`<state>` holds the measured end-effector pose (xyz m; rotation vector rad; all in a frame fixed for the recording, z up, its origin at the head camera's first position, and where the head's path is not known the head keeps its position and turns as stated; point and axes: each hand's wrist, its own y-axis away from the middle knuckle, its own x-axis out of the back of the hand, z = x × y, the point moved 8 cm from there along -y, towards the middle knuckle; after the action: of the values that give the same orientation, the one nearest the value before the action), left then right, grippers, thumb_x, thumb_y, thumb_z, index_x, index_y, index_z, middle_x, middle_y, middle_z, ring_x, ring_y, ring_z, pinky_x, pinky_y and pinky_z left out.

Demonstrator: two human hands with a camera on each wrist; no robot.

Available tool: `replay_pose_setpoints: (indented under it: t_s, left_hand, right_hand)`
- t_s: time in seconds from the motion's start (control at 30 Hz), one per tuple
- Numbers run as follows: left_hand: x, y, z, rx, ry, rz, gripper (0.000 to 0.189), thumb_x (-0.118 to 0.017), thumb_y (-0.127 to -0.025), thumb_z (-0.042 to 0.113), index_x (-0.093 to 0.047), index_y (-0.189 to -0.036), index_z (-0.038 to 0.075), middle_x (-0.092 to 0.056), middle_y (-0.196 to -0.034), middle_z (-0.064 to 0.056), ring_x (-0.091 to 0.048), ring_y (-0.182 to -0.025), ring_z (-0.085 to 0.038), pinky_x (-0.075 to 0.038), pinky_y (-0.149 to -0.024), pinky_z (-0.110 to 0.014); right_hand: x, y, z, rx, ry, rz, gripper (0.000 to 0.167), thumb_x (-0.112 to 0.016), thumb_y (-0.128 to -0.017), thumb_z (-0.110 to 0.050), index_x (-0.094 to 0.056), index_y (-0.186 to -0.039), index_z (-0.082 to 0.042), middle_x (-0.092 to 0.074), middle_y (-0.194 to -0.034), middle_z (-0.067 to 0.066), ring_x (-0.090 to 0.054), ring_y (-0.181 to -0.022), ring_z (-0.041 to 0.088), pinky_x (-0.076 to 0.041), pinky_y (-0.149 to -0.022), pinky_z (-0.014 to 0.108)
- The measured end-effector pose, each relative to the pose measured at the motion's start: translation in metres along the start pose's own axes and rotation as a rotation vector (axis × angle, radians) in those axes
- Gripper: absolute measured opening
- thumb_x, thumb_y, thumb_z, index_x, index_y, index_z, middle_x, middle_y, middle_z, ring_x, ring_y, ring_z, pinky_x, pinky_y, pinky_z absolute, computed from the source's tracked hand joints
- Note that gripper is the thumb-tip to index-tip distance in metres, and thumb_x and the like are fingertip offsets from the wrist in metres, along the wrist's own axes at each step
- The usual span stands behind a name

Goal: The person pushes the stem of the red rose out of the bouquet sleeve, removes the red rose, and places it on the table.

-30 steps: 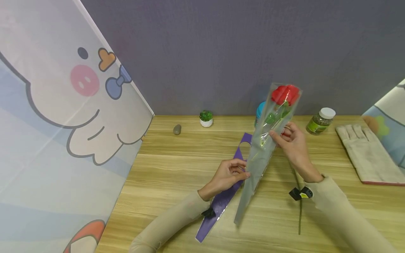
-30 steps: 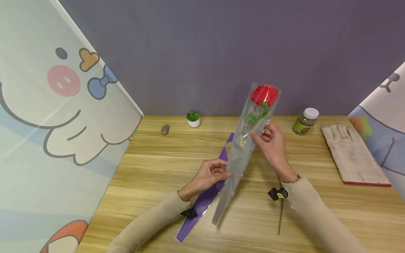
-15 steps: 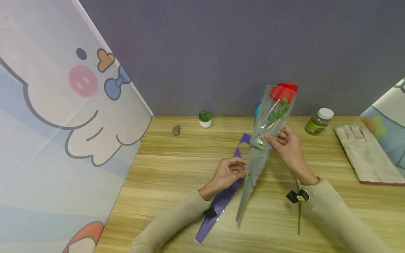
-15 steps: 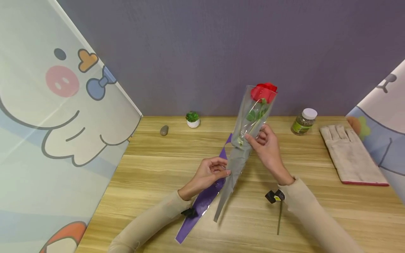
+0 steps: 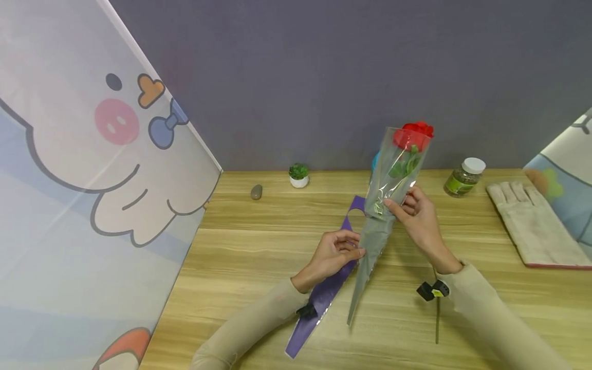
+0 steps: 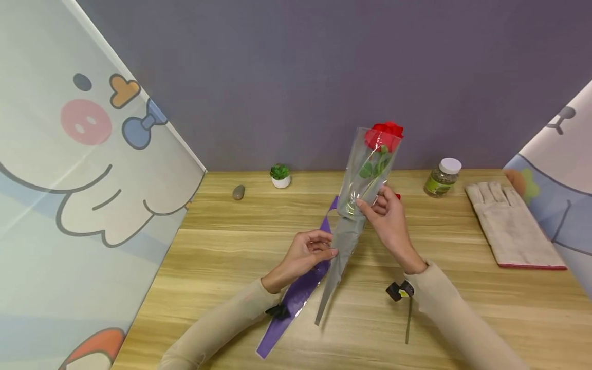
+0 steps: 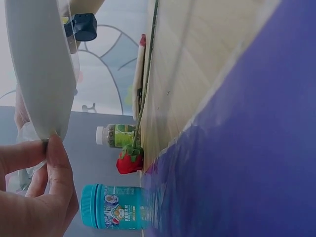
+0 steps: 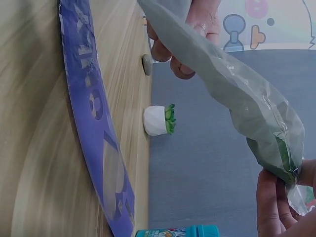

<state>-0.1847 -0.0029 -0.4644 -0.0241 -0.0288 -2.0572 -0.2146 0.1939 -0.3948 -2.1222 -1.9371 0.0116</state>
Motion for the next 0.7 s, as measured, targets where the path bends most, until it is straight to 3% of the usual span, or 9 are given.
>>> replay_pose_setpoints:
  t_s: [0.33,0.4,0.57,0.7]
  left_hand:
    - [-0.0009,-0.0007,-0.0011,0.011,-0.002,0.014,0.029,-0.076,-0.090,-0.001,-0.070,-0.118,-0.007,-0.071,-0.110,-0.032,-0.069,-0.076,-0.002,-0.063,-0.082,-0.051]
    - [-0.0013,0.0000,-0.0018,0.011,0.002,0.009,0.030,-0.076,-0.090,-0.001,-0.070,-0.119,-0.006,-0.072,-0.110,-0.031,-0.069,-0.076,-0.003,-0.064,-0.080,-0.047]
    - [-0.0030,0.0012,-0.0010,0.004,-0.020,-0.033,0.033,-0.076,-0.091,0.001,-0.070,-0.123,-0.003,-0.071,-0.114,-0.026,-0.069,-0.079,-0.003,-0.059,-0.072,-0.021]
    - [-0.0051,0.0021,-0.0003,-0.001,-0.052,-0.075,0.037,-0.076,-0.091,0.001,-0.067,-0.127,-0.001,-0.068,-0.115,-0.023,-0.068,-0.081,-0.002,-0.056,-0.071,-0.017]
  right_hand:
    - [0.0002,0.0014,0.0031,-0.010,0.008,0.008,0.042,-0.069,-0.101,-0.012,-0.053,-0.138,0.000,-0.069,-0.099,-0.033,-0.070,-0.090,-0.010,-0.057,-0.078,0.011]
    - [0.0003,0.0017,0.0035,-0.019,0.020,0.006,0.044,-0.069,-0.101,-0.013,-0.052,-0.138,0.002,-0.068,-0.099,-0.034,-0.069,-0.089,-0.011,-0.057,-0.077,0.011]
    - [0.0036,0.0022,0.0038,-0.032,0.013,0.019,0.040,-0.070,-0.100,-0.014,-0.055,-0.136,-0.001,-0.070,-0.097,-0.032,-0.070,-0.088,-0.009,-0.057,-0.074,0.011]
    - [0.0063,0.0009,0.0050,-0.051,-0.069,0.034,0.032,-0.071,-0.100,-0.012,-0.060,-0.129,-0.010,-0.074,-0.097,-0.027,-0.072,-0.087,-0.007,-0.056,-0.070,0.012]
